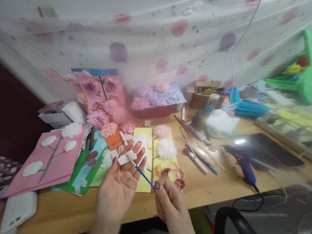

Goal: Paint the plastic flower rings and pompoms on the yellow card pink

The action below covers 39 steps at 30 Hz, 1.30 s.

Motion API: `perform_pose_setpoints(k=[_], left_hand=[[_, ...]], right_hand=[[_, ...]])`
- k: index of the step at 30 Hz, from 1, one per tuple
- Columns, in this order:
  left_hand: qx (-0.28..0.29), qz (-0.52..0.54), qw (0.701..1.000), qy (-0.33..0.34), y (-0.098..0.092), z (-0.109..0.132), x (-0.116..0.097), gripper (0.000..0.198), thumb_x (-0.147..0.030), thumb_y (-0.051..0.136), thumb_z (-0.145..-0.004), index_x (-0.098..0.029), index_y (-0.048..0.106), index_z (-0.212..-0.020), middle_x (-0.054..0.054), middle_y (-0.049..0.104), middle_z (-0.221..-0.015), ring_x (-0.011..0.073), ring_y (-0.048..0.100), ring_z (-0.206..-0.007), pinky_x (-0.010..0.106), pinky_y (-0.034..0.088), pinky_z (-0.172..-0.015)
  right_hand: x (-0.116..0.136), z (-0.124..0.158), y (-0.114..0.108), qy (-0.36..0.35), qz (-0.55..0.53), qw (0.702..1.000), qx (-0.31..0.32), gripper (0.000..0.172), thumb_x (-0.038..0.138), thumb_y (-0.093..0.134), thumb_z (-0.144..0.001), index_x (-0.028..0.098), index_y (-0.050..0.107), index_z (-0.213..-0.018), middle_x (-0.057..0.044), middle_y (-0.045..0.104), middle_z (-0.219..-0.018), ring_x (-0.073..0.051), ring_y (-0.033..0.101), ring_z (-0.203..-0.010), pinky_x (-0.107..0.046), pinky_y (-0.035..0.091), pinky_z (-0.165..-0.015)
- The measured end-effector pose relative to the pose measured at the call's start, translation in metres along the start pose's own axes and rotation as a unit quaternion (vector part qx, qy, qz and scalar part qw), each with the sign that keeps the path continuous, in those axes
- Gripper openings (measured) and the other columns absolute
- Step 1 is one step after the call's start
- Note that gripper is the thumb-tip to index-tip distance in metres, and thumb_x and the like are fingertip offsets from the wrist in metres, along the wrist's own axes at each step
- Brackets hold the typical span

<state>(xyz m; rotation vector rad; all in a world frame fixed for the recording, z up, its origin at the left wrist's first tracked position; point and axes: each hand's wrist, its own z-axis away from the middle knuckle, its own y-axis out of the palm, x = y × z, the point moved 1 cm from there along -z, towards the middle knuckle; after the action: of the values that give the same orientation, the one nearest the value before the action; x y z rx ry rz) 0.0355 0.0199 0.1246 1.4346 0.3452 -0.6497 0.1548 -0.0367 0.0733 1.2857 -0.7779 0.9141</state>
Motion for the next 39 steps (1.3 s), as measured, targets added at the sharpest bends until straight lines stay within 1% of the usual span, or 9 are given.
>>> perform_pose_setpoints(k=[5,8,12,16,20,23,32,35,39], left_hand=[[0.019,-0.011,1.0,0.021,-0.001,-0.002,0.0,0.031,-0.028,0.076,-0.077,-0.023,0.072,-0.108,0.009,0.074,-0.123,0.0302,0.062,-0.126,0.049,0.046,-0.11],[0.017,-0.018,0.999,0.021,-0.001,-0.004,0.001,0.03,-0.028,0.084,-0.073,-0.023,0.072,-0.099,0.008,0.076,-0.115,0.0292,0.066,-0.121,0.047,0.047,-0.109],[0.004,-0.024,1.0,0.017,-0.004,-0.008,0.003,0.028,-0.034,0.089,-0.069,-0.023,0.069,-0.085,0.004,0.079,-0.093,0.0273,0.071,-0.112,0.049,0.048,-0.106],[-0.003,-0.025,0.999,0.02,-0.008,-0.012,0.003,0.028,-0.033,0.092,-0.064,-0.023,0.07,-0.077,0.001,0.079,-0.087,0.0214,0.074,-0.096,0.047,0.051,-0.103],[-0.016,-0.03,0.998,0.044,-0.011,-0.016,-0.001,0.027,-0.032,0.095,-0.057,-0.023,0.074,-0.071,-0.001,0.076,-0.082,0.015,0.071,-0.085,0.039,0.053,-0.098],[-0.042,-0.062,0.994,0.074,-0.015,-0.018,-0.002,0.029,-0.036,0.096,-0.054,-0.022,0.076,-0.069,-0.001,0.074,-0.075,0.0138,0.069,-0.079,0.033,0.054,-0.093],[-0.097,-0.081,0.982,0.14,-0.03,-0.019,-0.002,0.028,-0.035,0.097,-0.053,-0.023,0.077,-0.069,-0.001,0.076,-0.075,0.0128,0.071,-0.078,0.028,0.053,-0.092],[-0.097,-0.077,0.981,0.146,-0.037,-0.019,-0.003,0.03,-0.034,0.099,-0.047,-0.024,0.076,-0.064,-0.003,0.073,-0.071,0.0114,0.069,-0.073,0.029,0.056,-0.09],[-0.049,-0.088,0.985,0.139,-0.045,-0.017,-0.004,0.029,-0.035,0.098,-0.05,-0.022,0.075,-0.062,-0.004,0.067,-0.068,0.0096,0.067,-0.073,0.036,0.055,-0.101]], right_hand=[[0.0,-0.001,0.0,0.018,-0.006,1.0,0.01,0.053,0.07,0.067,-0.08,0.023,0.043,-0.073,0.015,0.023,-0.045,-0.002,0.011,-0.036,-0.013,0.014,-0.033],[0.0,-0.001,0.0,0.019,-0.007,1.0,0.014,0.052,0.068,0.067,-0.082,0.023,0.043,-0.074,0.015,0.023,-0.046,-0.001,0.011,-0.036,-0.013,0.013,-0.033],[0.0,-0.001,-0.002,0.019,-0.004,1.0,0.02,0.049,0.066,0.066,-0.084,0.022,0.046,-0.075,0.015,0.024,-0.045,-0.002,0.012,-0.036,-0.014,0.014,-0.033],[-0.003,-0.003,-0.005,0.014,0.008,1.0,0.007,0.048,0.065,0.067,-0.084,0.022,0.05,-0.075,0.013,0.028,-0.046,-0.003,0.014,-0.038,-0.015,0.015,-0.035],[-0.005,-0.005,-0.009,0.018,0.051,0.999,-0.004,0.052,0.069,0.064,-0.084,0.019,0.057,-0.071,0.011,0.028,-0.048,-0.004,0.017,-0.041,-0.018,0.015,-0.038],[-0.003,-0.006,-0.011,-0.013,0.113,0.993,-0.022,0.05,0.065,0.064,-0.086,0.017,0.062,-0.07,0.007,0.036,-0.049,-0.006,0.027,-0.044,-0.02,0.019,-0.042],[0.003,-0.006,-0.01,-0.162,0.229,0.952,-0.122,0.019,0.039,0.074,-0.087,0.022,0.075,-0.079,-0.001,0.064,-0.063,-0.013,0.054,-0.055,-0.024,0.04,-0.052],[0.002,-0.007,-0.01,-0.164,0.229,0.952,-0.119,0.014,0.036,0.075,-0.086,0.023,0.076,-0.082,-0.001,0.066,-0.063,-0.013,0.057,-0.053,-0.024,0.041,-0.049],[0.002,-0.006,-0.011,-0.154,0.248,0.953,-0.08,0.019,0.037,0.072,-0.088,0.021,0.075,-0.079,0.0,0.063,-0.058,-0.011,0.056,-0.05,-0.022,0.04,-0.047]])
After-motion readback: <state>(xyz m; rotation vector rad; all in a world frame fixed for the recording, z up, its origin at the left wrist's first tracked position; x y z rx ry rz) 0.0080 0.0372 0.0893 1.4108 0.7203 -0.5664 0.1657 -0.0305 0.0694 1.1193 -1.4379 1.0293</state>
